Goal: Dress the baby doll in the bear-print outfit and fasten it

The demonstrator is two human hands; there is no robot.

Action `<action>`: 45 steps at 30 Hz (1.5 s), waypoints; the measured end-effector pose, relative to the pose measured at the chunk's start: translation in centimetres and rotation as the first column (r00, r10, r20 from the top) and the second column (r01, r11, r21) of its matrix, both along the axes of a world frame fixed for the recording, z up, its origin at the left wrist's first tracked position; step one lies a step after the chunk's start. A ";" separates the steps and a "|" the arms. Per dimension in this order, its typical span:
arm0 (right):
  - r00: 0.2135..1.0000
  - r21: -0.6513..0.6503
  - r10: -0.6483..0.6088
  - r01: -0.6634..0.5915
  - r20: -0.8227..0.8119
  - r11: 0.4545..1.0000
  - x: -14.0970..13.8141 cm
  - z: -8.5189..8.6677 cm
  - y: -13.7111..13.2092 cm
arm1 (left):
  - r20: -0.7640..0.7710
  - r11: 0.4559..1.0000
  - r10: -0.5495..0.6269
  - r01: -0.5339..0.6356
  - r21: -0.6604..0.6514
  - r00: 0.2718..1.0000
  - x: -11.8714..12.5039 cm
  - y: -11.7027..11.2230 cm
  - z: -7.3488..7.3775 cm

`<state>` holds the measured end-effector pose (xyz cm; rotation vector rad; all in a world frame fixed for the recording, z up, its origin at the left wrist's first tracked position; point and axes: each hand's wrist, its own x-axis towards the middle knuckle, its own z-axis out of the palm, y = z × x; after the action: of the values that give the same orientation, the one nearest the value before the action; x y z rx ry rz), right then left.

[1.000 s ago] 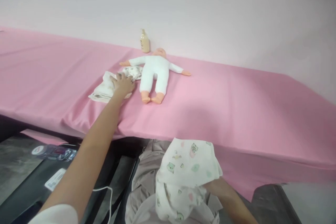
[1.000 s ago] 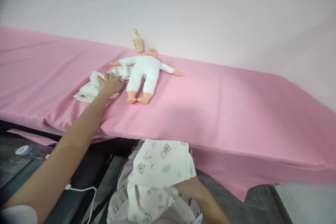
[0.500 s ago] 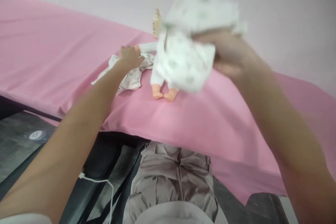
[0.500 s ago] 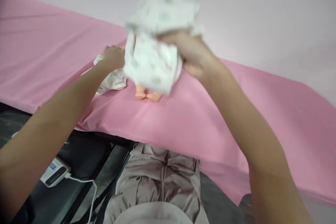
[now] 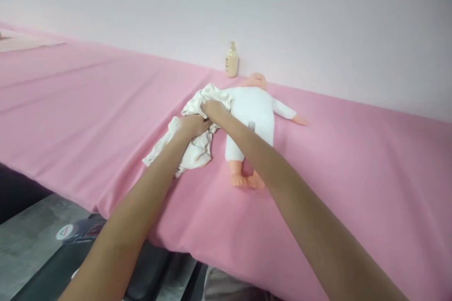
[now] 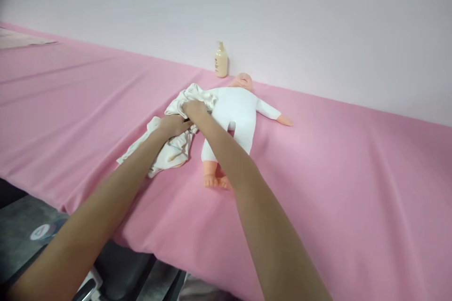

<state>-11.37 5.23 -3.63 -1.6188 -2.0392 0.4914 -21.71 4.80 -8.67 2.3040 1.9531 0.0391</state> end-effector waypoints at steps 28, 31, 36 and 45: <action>0.934 0.459 -0.356 0.324 -0.018 0.827 1.2 -2.6 8.7 | 0.145 0.981 0.025 -0.052 0.188 0.989 0.0 -0.3 -0.5; 0.949 0.424 -0.278 0.191 0.151 0.885 1.0 -3.0 8.8 | 0.158 0.970 0.107 -0.138 0.199 0.982 0.1 -0.2 -0.5; 0.924 0.185 -0.071 0.001 0.375 0.983 0.1 -4.0 8.6 | 0.068 0.978 0.143 -0.151 0.144 0.987 0.2 -0.1 -0.4; 0.922 0.111 -0.028 -0.016 0.385 0.994 1.3 -4.6 7.0 | 0.062 0.937 0.350 -0.349 -0.019 0.935 -3.5 -1.5 2.5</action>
<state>-10.05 12.19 -8.22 -1.7602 -2.2925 0.0487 -25.19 3.25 -6.20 1.8940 2.2967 0.1365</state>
